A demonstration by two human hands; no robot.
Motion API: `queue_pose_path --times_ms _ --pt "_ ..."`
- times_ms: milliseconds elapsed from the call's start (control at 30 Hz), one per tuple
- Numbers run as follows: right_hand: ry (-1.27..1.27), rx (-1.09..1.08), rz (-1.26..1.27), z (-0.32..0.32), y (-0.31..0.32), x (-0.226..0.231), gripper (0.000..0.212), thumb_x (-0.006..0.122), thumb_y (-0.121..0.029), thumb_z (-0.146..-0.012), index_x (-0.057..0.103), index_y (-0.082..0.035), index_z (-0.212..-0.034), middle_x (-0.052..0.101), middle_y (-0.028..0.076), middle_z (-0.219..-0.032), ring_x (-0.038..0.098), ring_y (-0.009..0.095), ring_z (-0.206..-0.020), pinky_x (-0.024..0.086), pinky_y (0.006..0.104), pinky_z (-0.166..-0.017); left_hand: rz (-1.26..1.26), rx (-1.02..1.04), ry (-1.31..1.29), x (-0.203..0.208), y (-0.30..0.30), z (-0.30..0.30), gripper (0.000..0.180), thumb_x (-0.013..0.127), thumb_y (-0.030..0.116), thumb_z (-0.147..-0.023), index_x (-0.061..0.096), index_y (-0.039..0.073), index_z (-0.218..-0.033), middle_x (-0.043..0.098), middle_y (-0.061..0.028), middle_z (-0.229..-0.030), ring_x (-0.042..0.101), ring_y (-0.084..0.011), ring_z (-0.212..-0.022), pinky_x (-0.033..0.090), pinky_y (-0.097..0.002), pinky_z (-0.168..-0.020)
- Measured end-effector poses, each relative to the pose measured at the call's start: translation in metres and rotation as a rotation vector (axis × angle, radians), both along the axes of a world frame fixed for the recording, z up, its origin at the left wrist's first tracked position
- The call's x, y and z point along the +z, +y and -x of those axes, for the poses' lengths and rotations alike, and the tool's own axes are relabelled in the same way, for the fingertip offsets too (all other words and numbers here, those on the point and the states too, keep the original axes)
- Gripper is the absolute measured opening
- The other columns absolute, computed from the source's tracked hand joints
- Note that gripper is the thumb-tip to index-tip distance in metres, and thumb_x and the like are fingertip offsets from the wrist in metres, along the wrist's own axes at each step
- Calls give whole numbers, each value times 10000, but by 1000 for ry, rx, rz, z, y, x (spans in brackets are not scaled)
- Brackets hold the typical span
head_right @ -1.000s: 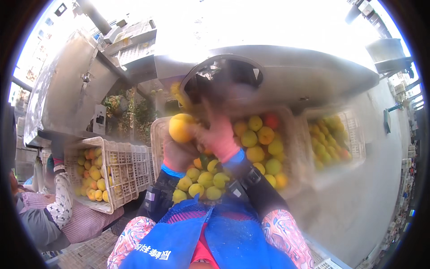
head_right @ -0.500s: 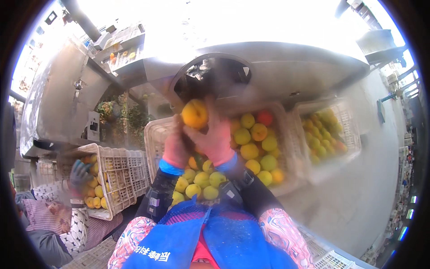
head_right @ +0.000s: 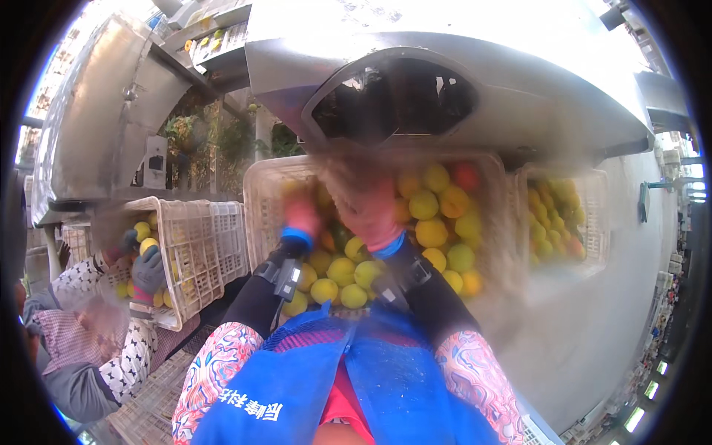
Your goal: Sort peaches or similar fruit from crates and place them into a processing machine intake.
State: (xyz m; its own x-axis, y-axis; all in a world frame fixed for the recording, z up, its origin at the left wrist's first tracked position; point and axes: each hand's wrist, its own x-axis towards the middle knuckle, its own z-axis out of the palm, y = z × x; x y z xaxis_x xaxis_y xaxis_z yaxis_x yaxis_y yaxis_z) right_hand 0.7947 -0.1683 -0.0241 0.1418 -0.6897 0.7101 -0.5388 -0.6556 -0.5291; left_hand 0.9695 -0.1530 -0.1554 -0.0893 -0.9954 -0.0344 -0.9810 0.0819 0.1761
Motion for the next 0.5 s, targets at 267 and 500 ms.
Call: queue_pose_path --times_ms 267,500 --pt "-349 -3 -814 -5 51 -46 646 804 -314 -864 583 -4 -1386 689 143 -1261 667 279 -1136 525 370 -963 118 -175 233 35 4 2 941 805 280 -769 365 20 -1559 611 -211 -1325 613 -365 -1160 500 -434 -963" --pt "-553 -33 -853 -1 56 -13 844 905 -391 -731 551 -23 -1403 660 149 -1277 645 234 -1149 511 369 -986 367 -313 1049 112 44 19 767 608 -40 -875 322 34 -1582 593 -149 -1284 627 -237 -1093 540 -359 -922"
